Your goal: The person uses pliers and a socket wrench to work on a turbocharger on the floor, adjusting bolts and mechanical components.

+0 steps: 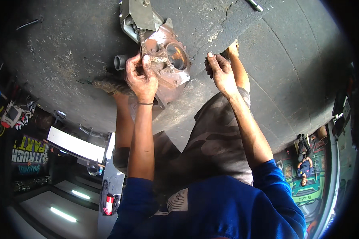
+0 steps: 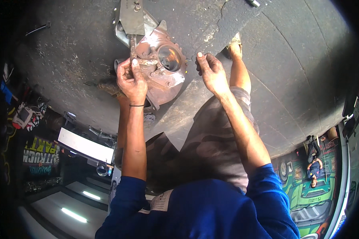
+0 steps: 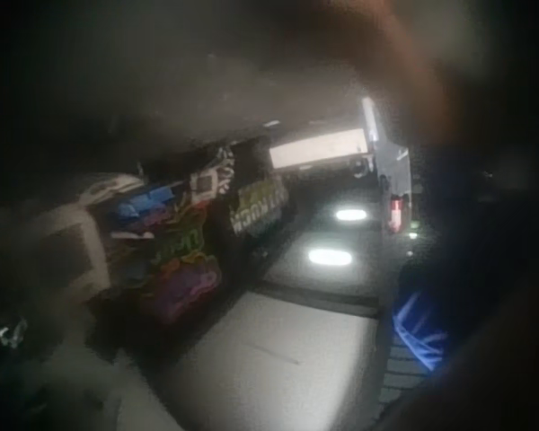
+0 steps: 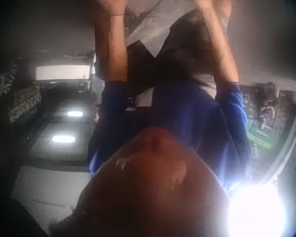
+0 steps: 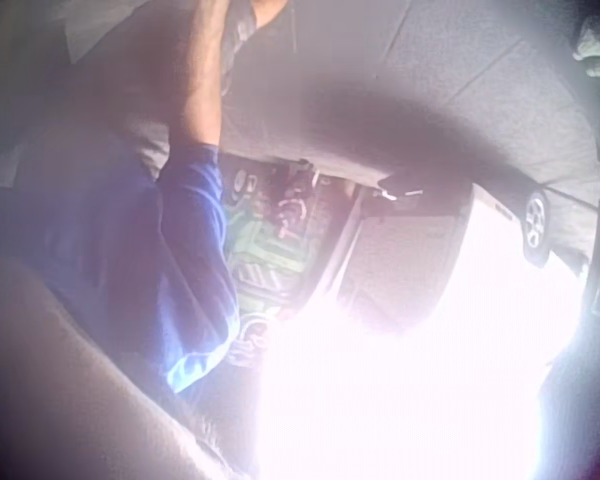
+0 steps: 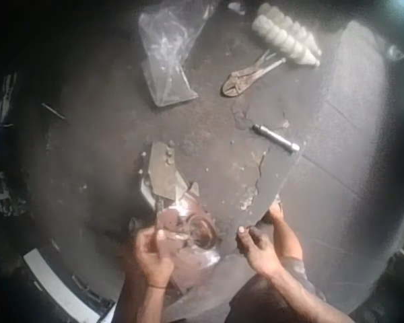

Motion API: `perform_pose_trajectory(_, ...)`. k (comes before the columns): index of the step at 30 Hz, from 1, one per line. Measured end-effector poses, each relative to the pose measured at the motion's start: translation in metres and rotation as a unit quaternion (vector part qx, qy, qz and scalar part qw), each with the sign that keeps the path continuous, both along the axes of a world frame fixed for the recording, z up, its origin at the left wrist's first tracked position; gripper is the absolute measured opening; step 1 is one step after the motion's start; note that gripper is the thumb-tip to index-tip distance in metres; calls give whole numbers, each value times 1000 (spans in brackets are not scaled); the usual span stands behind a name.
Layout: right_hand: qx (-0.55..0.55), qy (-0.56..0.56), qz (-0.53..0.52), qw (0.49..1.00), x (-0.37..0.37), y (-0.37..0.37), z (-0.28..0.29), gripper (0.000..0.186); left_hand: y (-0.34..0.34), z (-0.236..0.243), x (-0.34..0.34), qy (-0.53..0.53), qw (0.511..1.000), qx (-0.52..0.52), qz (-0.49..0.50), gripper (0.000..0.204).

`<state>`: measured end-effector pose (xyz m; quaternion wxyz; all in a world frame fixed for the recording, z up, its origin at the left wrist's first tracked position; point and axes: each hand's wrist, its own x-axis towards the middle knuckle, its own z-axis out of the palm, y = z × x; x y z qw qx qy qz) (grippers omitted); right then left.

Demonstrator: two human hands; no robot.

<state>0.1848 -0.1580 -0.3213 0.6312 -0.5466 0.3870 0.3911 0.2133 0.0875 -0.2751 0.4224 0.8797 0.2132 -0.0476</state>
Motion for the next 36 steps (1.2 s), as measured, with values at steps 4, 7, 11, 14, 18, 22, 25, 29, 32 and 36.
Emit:
perform_pose_trajectory(4, 15, 7, -47, 999, -3, 0, -7, 45, 5, 1, -3, 1, 1000, 28, -8, 18)
perform_pose_trajectory(7, -41, -10, -193, 980, -4, 4, -22, 39, 2, 3, 1, 14, 1000, 8, 13, 22)
perform_pose_trajectory(11, -78, -9, -256, 963, 0, 23, -53, 37, -11, 4, 8, 25, 999, 25, 36, 27)
perform_pose_trajectory(14, -69, -42, -193, 978, -5, 40, -72, 37, -4, -5, 2, 22, 998, 59, 21, 29)
perform_pose_trajectory(18, -62, -18, -233, 970, 4, 40, -92, 40, -3, -1, 3, 10, 995, 90, -34, 28)
perform_pose_trajectory(22, -56, -11, -284, 957, 19, 39, -97, 39, 0, 2, 2, 46, 991, 118, -40, 28)
perform_pose_trajectory(25, -60, 11, -230, 971, 14, 46, -97, 39, -1, -1, 4, 28, 993, 106, -39, 28)
perform_pose_trajectory(29, -29, 27, -214, 976, 18, 52, -95, 37, 5, 1, -2, 33, 999, 28, 9, 30)
perform_pose_trajectory(32, -14, 38, -212, 976, 21, 52, -95, 38, 14, 1, -9, 34, 997, 65, 12, 32)
perform_pose_trajectory(36, -5, 45, -261, 964, 19, 49, -100, 38, 1, -2, -2, 21, 994, 104, -14, 35)
